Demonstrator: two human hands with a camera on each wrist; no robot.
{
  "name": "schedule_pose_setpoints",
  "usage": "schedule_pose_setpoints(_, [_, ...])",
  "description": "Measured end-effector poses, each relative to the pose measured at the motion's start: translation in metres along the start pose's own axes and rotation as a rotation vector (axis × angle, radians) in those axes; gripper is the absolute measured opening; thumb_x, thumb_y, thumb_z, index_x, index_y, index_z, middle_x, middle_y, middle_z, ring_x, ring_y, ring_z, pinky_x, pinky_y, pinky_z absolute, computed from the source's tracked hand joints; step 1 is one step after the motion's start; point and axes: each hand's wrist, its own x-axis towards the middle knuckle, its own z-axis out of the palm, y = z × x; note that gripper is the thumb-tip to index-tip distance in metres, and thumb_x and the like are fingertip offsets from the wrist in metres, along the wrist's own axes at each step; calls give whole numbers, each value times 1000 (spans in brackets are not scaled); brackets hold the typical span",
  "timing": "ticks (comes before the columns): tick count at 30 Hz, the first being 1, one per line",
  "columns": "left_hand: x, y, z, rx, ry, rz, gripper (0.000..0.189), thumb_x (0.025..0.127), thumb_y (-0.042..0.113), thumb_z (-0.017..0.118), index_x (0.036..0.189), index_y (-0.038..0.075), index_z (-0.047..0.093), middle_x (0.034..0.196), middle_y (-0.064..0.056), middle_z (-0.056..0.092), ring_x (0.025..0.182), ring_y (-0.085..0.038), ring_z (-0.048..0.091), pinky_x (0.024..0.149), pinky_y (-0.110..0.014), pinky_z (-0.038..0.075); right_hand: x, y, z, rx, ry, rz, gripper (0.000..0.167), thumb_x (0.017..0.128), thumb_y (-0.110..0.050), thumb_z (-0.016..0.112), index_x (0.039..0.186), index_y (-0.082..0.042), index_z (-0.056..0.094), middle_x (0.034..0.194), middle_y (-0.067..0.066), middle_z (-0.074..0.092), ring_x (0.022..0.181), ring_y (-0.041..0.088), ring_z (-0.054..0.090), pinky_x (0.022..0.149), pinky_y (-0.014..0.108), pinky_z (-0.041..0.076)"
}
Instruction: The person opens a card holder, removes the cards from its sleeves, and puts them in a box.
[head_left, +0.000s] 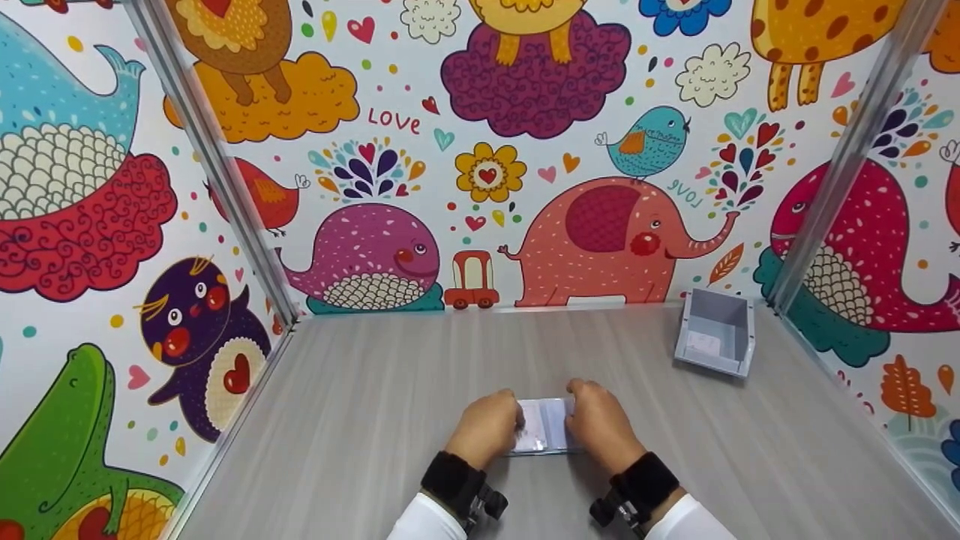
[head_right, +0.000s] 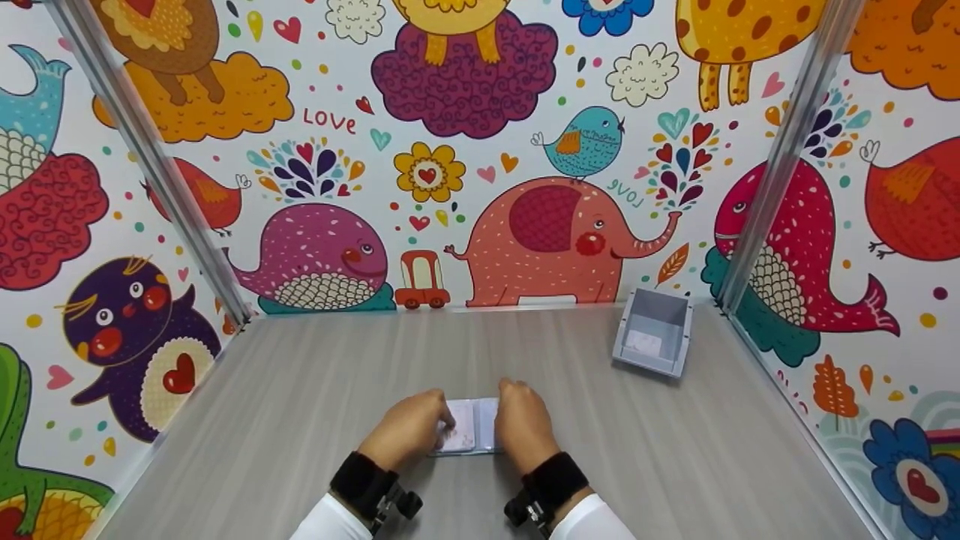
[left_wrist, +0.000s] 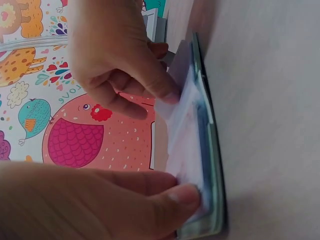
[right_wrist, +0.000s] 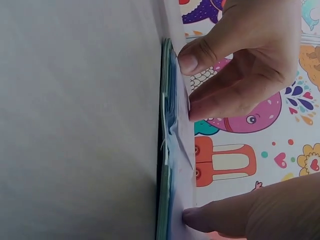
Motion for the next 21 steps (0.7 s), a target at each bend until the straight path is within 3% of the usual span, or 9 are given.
schedule_pose_setpoints(5, [1,0,0,24,13,10,15,80,4,89,90,15,87,89,1,71,77,-20,68,72,-35,58,-1,-5,4,38,103,-80,24,81,5,87,103,4,78,97,18,75,89,36,77,83,53,64])
schedule_pose_setpoints(10, [1,0,0,18,-4,-5,17,80,4,91,94,15,88,96,-2,70,83,-21,69,76,-37,59,8,18,32,245,33,-135,16,91,-11,79,102,1,79,88,11,79,79,23,73,71,45,60])
schedule_pose_setpoints(14, [0,0,0,17,9,0,19,78,2,90,92,15,89,96,-3,69,82,-22,70,74,-38,60,9,16,32,304,-79,-59,21,93,-15,80,107,1,81,91,9,83,82,20,75,74,43,61])
schedule_pose_setpoints(17, [0,0,0,21,18,7,22,76,1,89,92,16,89,95,-2,70,81,-22,71,73,-38,60,3,-6,12,348,-154,47,24,90,-9,81,111,4,81,94,14,84,83,21,76,77,40,64])
schedule_pose_setpoints(21, [0,-2,0,5,5,5,25,76,0,88,96,16,88,96,0,71,82,-20,71,75,-36,60,1,-9,9,415,-195,101,23,91,-5,79,111,7,80,92,13,83,75,16,72,67,30,60])
